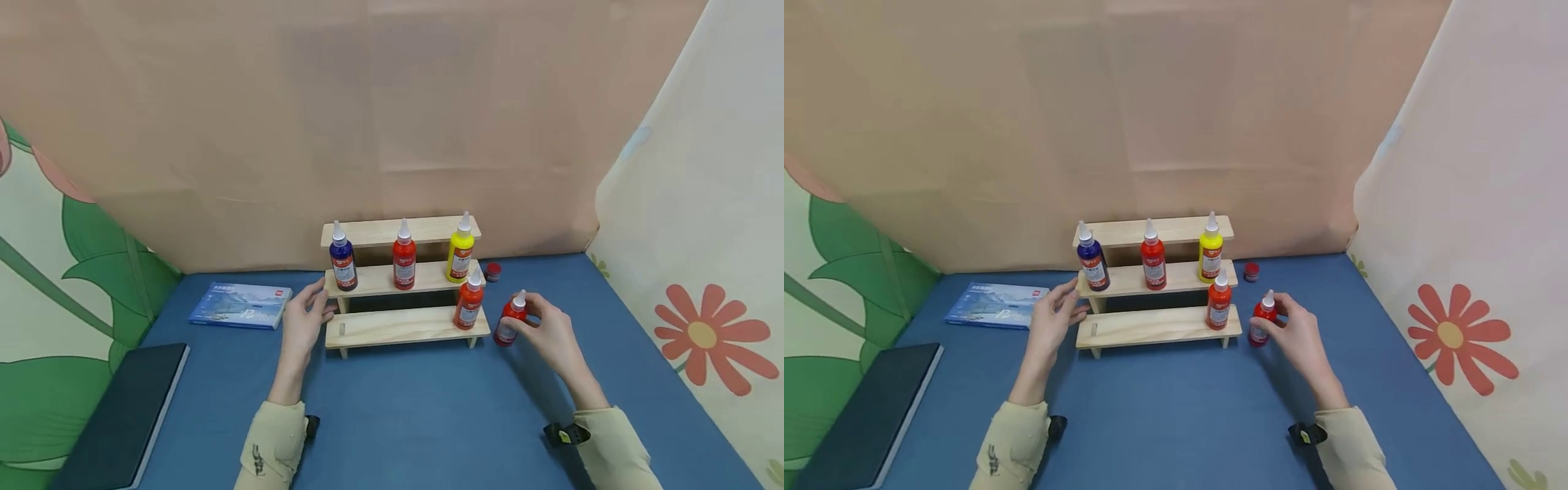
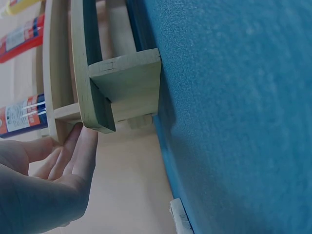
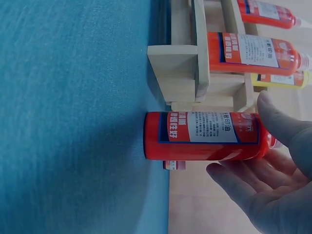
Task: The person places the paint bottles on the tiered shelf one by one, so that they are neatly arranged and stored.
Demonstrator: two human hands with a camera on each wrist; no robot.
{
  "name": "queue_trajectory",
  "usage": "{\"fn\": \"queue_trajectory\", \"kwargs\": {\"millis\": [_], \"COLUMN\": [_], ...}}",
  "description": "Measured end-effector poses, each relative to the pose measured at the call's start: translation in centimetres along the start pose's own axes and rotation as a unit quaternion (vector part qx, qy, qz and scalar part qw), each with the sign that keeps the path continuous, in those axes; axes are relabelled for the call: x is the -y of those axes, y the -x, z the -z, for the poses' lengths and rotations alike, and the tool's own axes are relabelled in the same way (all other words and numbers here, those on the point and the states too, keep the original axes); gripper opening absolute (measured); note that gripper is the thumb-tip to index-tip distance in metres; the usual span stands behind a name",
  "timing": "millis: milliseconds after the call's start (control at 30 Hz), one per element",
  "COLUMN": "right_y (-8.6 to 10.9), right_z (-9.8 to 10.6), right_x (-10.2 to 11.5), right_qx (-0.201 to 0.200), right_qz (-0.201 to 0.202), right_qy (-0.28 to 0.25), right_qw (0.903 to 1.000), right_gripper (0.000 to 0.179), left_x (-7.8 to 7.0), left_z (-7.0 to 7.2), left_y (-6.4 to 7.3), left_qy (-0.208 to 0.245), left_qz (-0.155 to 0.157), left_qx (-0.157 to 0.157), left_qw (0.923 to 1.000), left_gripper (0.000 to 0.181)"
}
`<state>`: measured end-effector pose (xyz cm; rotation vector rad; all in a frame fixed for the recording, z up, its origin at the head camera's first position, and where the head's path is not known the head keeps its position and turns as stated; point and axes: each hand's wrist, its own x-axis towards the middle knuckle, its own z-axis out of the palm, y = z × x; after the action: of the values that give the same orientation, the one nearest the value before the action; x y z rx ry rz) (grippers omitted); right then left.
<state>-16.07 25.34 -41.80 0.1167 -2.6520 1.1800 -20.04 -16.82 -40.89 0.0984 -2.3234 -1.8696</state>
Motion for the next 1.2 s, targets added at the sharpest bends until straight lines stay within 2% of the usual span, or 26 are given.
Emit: {"fn": "queue_trajectory", "kwargs": {"millis": [100,233,900,1200], "right_y": [0.15,-0.04,-0.42,-0.23], "right_z": [0.31,0.17,-0.03,0.68], "right_x": [-0.22,-0.25,0.07,0.72], "right_qx": [-0.006,0.003,-0.003,-0.003], "right_qz": [0.004,0.003,-0.022,-0.026], "right_qy": [0.008,0.007,-0.002,-0.001], "right_qw": [0.9999,1.0,0.9997,0.9996], "right_gripper": [0.053,0.055,0.054,0.054], "left_x": [0.08,-0.07,-0.57,-0.36], "left_z": [-0.4,-0.24,0.07,-0.13], "left_y": [0.19,0.14,-0.41,-0.24], "left_qy": [0.008,0.01,-0.005,-0.003], "left_qz": [-0.003,-0.009,-0.006,0.0], "left_qx": [0.002,-0.005,0.003,0.002], "left_qw": [1.0,0.9999,1.0,1.0], "left_gripper": [0.043,0.042,0.044,0.044]}}
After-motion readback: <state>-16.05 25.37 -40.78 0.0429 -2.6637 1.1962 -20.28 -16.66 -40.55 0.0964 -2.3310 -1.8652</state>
